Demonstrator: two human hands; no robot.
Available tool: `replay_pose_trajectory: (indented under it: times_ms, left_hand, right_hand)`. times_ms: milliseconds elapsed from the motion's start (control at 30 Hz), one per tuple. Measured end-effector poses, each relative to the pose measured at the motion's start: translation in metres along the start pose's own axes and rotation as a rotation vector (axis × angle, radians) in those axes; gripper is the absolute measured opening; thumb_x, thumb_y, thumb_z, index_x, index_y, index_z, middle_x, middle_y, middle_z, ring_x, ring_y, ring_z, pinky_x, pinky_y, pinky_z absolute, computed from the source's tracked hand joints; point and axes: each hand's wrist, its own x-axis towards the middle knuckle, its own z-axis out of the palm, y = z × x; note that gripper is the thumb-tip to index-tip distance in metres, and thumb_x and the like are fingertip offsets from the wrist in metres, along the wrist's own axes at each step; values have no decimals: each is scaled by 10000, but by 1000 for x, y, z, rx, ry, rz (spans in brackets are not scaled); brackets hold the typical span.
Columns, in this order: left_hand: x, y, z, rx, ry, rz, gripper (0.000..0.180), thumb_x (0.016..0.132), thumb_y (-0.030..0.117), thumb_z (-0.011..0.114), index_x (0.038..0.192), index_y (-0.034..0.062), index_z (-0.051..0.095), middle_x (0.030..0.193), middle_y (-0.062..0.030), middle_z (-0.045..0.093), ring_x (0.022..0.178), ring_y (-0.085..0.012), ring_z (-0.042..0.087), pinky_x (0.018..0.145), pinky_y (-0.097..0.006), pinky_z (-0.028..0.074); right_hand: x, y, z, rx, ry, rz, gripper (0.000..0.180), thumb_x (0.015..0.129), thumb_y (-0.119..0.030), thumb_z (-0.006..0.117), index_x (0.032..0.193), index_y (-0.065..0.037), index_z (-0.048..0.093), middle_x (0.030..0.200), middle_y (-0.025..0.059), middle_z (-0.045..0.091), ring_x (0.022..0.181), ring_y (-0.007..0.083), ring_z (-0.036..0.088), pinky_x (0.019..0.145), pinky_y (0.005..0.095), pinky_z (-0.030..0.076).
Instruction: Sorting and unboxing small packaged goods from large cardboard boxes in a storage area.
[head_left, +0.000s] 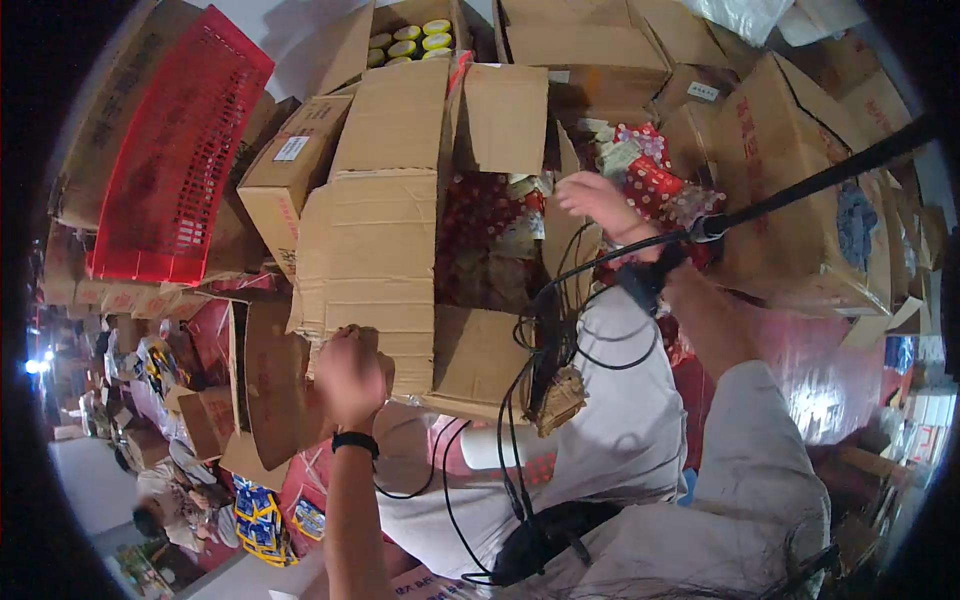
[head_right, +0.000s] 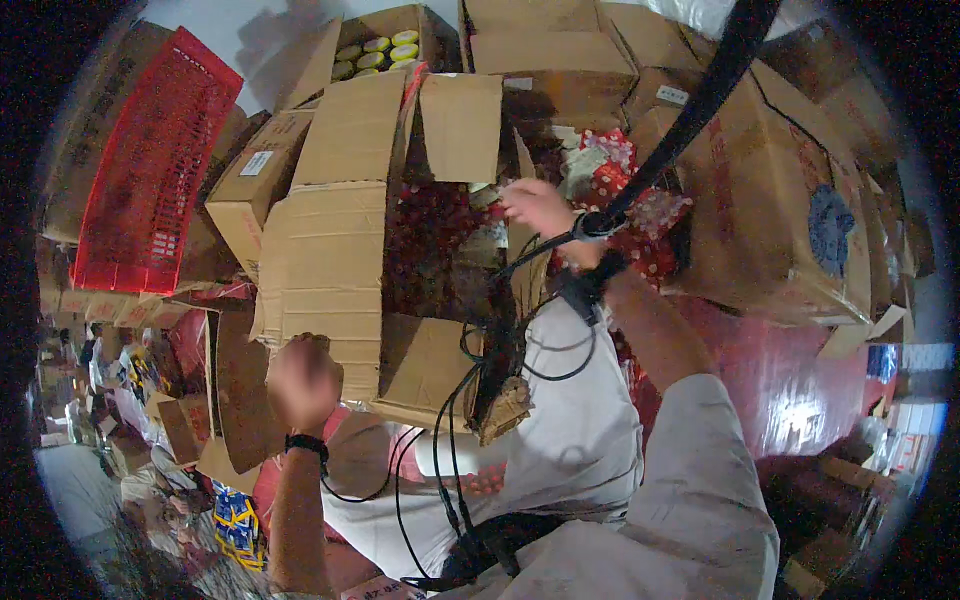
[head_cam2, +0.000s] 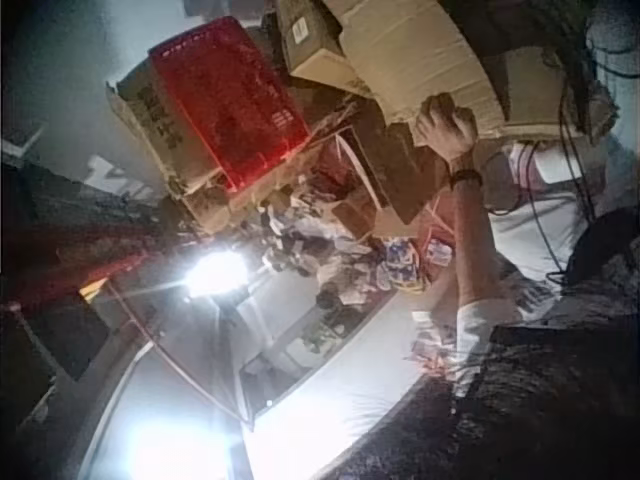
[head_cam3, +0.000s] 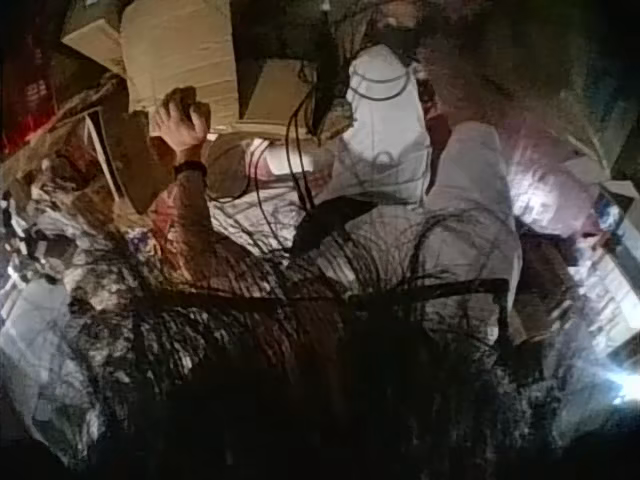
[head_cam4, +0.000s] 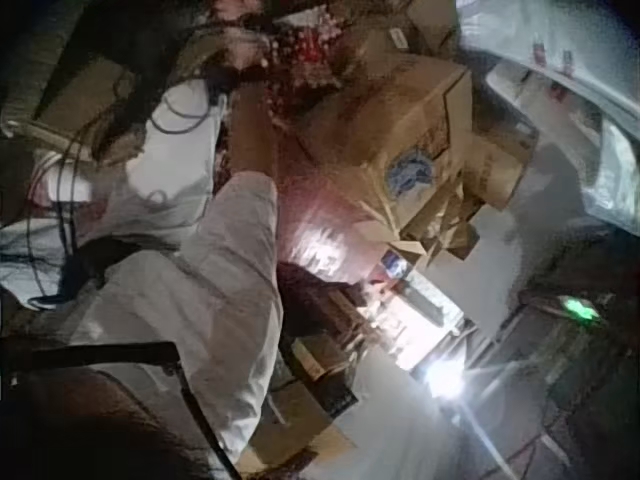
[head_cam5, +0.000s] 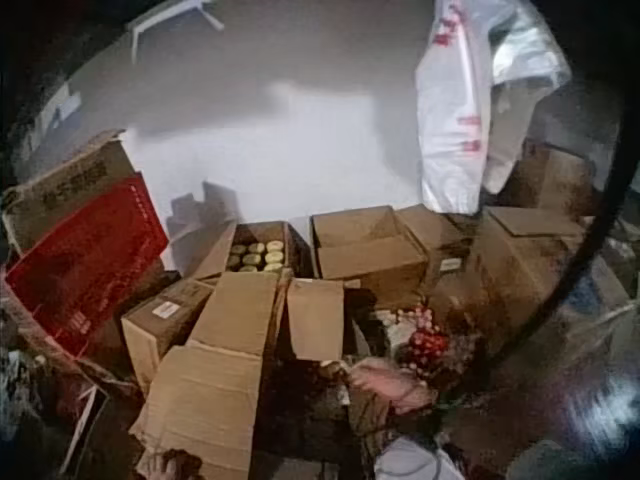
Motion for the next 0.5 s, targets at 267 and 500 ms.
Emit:
replay_pose_trajectory:
  times_ms: [267,500]
  left_hand:
    - [1,3,-4,-16,-40,-72,539,786,339,536,1216,17,582,1246,-183,574,1183,-392,514,1068,-522,337]
    - [0,0,-4,-30,-98,-81,563,786,341,536,1230,-1,591,1264,-189,572,1203,-390,506,1087,-539,314]
  right_hand:
    - [69,92,129,-713,-63,407,269,929,-273,606,1028,-31,669,952,53,644,838,167,599,744,306,497]
    - [109,277,100,-858,181,418,271,929,-264,609,1062,-32,656,993,62,634,881,175,591,777,311,487]
